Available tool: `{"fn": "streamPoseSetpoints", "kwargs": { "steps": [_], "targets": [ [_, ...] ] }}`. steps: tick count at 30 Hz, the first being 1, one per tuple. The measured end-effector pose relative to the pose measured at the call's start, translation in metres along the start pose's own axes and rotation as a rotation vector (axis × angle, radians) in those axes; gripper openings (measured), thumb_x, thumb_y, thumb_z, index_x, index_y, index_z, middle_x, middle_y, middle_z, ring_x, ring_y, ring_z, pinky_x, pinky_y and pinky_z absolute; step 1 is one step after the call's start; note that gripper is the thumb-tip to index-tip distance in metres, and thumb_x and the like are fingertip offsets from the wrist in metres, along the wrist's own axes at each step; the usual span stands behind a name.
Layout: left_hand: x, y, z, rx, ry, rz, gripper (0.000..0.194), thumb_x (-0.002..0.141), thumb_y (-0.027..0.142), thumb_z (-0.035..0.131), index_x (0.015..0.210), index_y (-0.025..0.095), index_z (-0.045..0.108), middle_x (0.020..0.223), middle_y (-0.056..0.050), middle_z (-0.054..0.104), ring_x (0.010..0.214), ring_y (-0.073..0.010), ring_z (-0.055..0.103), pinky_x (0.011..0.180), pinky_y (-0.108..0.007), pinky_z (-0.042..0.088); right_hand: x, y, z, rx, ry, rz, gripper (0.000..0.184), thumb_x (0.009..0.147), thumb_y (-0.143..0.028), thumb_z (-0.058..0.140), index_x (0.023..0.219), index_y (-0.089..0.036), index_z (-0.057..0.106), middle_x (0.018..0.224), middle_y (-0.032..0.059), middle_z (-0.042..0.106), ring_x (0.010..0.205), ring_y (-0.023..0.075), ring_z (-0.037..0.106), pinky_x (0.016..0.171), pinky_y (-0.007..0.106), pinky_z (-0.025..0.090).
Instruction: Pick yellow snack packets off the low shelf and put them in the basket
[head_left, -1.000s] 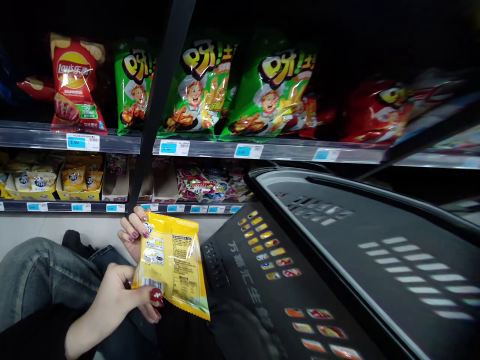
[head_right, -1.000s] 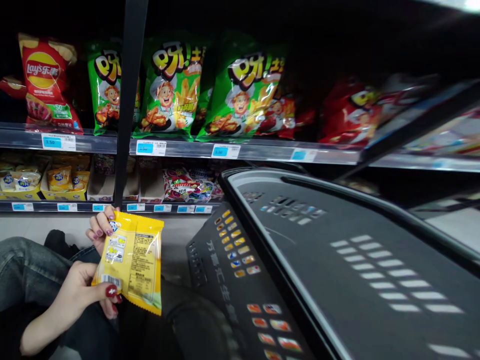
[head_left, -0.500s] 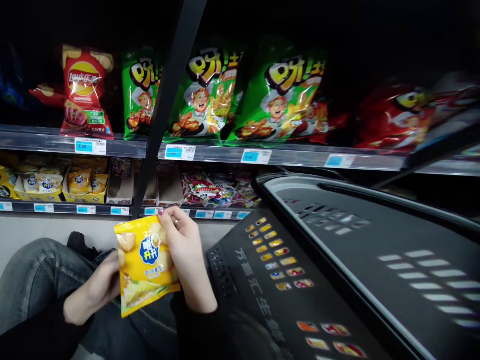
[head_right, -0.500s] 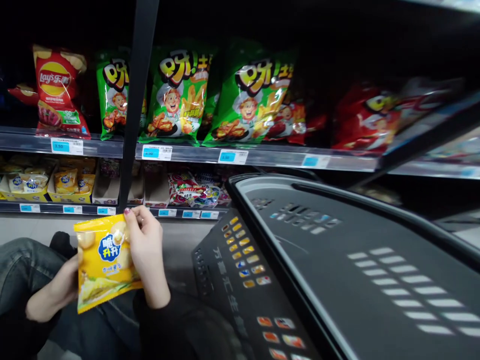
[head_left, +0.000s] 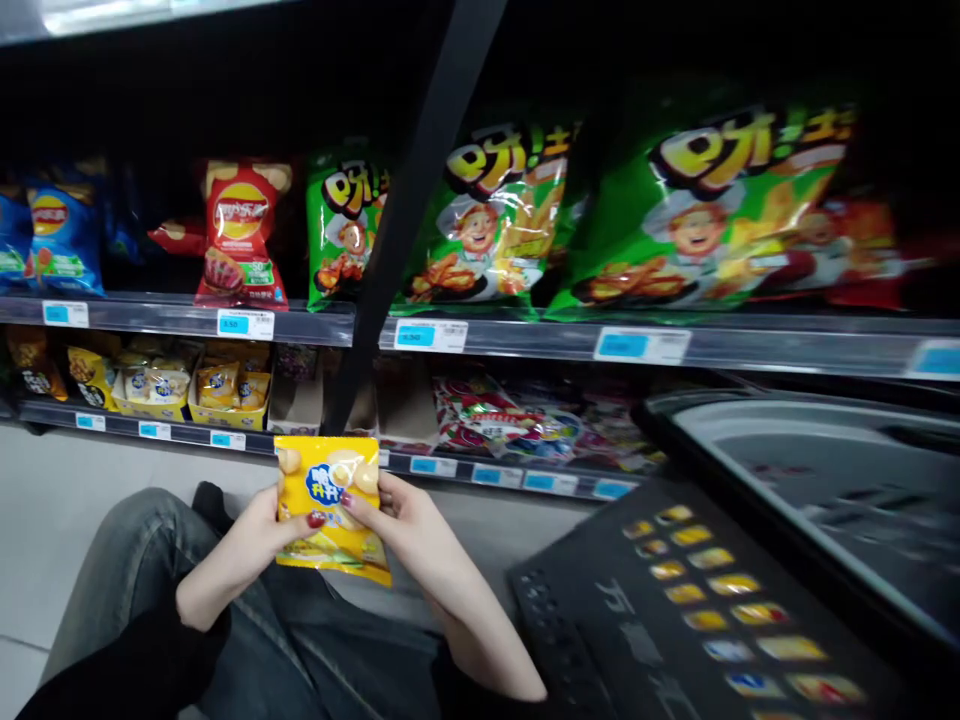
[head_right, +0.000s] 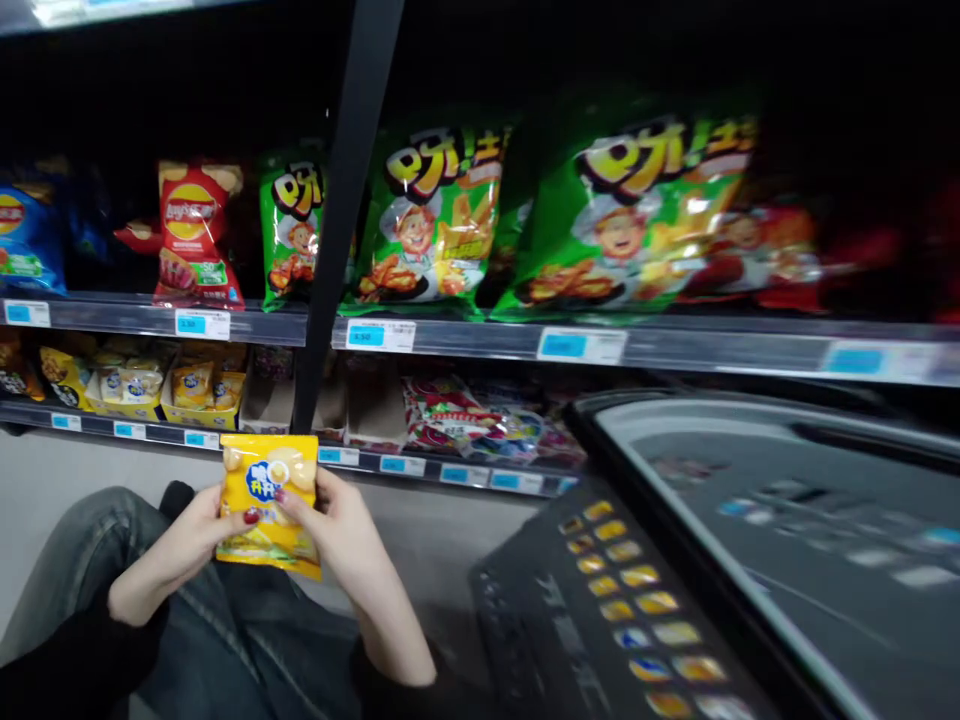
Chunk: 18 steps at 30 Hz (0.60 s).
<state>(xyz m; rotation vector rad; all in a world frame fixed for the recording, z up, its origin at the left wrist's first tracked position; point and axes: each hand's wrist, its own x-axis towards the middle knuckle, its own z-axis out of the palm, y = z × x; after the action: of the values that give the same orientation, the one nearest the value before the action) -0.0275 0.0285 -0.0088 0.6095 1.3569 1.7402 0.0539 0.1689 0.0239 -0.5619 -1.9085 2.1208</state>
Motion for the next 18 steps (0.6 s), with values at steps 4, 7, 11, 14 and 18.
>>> {"fn": "streamPoseSetpoints", "kwargs": {
  "steps": [4, 7, 11, 14, 18],
  "targets": [
    [0.04, 0.039, -0.046, 0.57, 0.137, 0.004, 0.031, 0.084, 0.035, 0.046, 0.102, 0.014, 0.062, 0.106, -0.01, 0.066, 0.093, -0.0233, 0.061, 0.078, -0.035, 0.05, 0.003, 0.009, -0.005, 0.103, 0.123, 0.017, 0.046, 0.054, -0.045, 0.076, 0.087, -0.015, 0.064, 0.092, 0.0118, 0.07, 0.086, 0.03, 0.065, 0.075, 0.04, 0.052],
    [0.085, 0.067, -0.09, 0.802, 0.478, -0.004, 0.031, 0.087, 0.028, 0.044, 0.114, 0.015, 0.053, 0.124, -0.012, 0.053, 0.113, -0.0243, 0.049, 0.093, -0.042, 0.04, 0.003, 0.016, -0.011, 0.183, 0.164, 0.033, 0.048, 0.054, -0.045, 0.077, 0.091, -0.016, 0.064, 0.096, 0.0115, 0.07, 0.088, 0.0302, 0.065, 0.077, 0.04, 0.053],
    [0.132, 0.066, -0.125, 1.06, 0.819, -0.144, 0.049, 0.08, 0.03, 0.058, 0.125, 0.015, 0.044, 0.136, -0.015, 0.037, 0.122, -0.0325, 0.037, 0.098, -0.057, 0.031, 0.006, 0.02, -0.016, 0.22, 0.178, 0.026, 0.052, 0.05, -0.045, 0.079, 0.09, -0.015, 0.064, 0.093, 0.0121, 0.07, 0.088, 0.0325, 0.065, 0.078, 0.044, 0.053],
    [0.15, 0.047, -0.126, 1.168, 0.926, -0.238, 0.05, 0.08, 0.032, 0.057, 0.126, 0.018, 0.043, 0.137, -0.013, 0.036, 0.122, -0.033, 0.037, 0.096, -0.058, 0.032, 0.004, 0.015, -0.014, 0.231, 0.152, 0.022, 0.049, 0.054, -0.043, 0.078, 0.091, -0.015, 0.063, 0.093, 0.0121, 0.07, 0.09, 0.0323, 0.064, 0.08, 0.044, 0.052],
    [0.166, 0.033, -0.116, 1.25, 0.939, -0.261, 0.048, 0.082, 0.035, 0.054, 0.126, 0.019, 0.043, 0.135, -0.013, 0.039, 0.118, -0.031, 0.042, 0.094, -0.056, 0.036, -0.001, 0.01, -0.011, 0.241, 0.144, -0.004, 0.046, 0.056, -0.043, 0.077, 0.09, -0.016, 0.064, 0.092, 0.0125, 0.071, 0.088, 0.0324, 0.065, 0.078, 0.045, 0.052]
  ]
}}
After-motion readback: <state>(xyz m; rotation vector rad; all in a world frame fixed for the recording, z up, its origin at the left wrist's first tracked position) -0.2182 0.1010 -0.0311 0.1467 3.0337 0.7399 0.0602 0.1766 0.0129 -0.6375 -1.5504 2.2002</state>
